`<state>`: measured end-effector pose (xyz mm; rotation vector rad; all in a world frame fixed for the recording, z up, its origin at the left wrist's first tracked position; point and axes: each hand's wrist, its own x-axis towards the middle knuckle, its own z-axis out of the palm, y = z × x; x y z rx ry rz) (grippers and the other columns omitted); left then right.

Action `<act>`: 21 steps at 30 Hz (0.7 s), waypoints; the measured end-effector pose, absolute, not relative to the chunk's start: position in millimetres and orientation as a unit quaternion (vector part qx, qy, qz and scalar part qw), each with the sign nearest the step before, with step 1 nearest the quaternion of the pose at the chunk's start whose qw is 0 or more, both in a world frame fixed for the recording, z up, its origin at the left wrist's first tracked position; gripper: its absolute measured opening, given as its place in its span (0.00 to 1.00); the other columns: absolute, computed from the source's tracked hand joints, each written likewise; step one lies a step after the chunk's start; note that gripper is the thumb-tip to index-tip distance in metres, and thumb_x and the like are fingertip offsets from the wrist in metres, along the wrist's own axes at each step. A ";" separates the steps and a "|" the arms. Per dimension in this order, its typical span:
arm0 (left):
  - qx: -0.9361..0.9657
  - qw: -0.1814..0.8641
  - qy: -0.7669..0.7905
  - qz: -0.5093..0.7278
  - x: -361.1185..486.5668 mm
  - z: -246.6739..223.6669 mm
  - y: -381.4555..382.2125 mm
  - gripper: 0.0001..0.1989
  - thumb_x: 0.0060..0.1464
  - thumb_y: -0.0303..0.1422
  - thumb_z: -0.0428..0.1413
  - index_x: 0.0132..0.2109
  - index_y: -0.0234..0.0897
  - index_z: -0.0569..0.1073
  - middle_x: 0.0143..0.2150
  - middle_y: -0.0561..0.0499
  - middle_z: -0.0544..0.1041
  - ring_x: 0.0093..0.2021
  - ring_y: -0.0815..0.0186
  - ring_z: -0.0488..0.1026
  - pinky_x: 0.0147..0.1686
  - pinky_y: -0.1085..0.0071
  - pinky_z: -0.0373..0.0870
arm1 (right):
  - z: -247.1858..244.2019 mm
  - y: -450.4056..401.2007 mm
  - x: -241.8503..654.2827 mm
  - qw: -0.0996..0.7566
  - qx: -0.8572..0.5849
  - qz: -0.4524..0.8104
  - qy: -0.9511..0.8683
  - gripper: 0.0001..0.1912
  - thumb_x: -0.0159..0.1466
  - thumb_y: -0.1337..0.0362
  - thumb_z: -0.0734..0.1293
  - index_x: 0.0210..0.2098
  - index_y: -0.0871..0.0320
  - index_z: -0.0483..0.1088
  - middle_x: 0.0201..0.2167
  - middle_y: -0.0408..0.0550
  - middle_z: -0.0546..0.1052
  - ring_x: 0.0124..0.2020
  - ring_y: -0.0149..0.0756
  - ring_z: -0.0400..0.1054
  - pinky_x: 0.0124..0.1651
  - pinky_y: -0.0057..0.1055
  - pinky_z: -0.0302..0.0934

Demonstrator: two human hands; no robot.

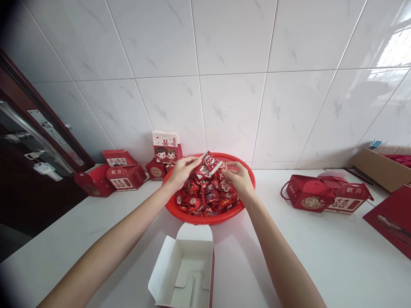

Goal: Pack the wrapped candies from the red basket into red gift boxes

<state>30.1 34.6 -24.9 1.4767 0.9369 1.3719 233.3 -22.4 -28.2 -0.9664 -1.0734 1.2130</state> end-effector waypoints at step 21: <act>0.591 0.427 0.385 0.566 30.9 -17.2 26.9 0.20 0.40 0.49 0.69 0.33 0.37 0.82 0.35 0.48 0.83 0.37 0.61 0.75 0.42 0.65 0.71 | -35.1 -20.2 235.0 0.603 -0.370 0.504 -0.496 0.30 0.52 0.61 0.76 0.54 0.49 0.70 0.30 0.39 0.80 0.32 0.37 0.77 0.42 0.36 0.73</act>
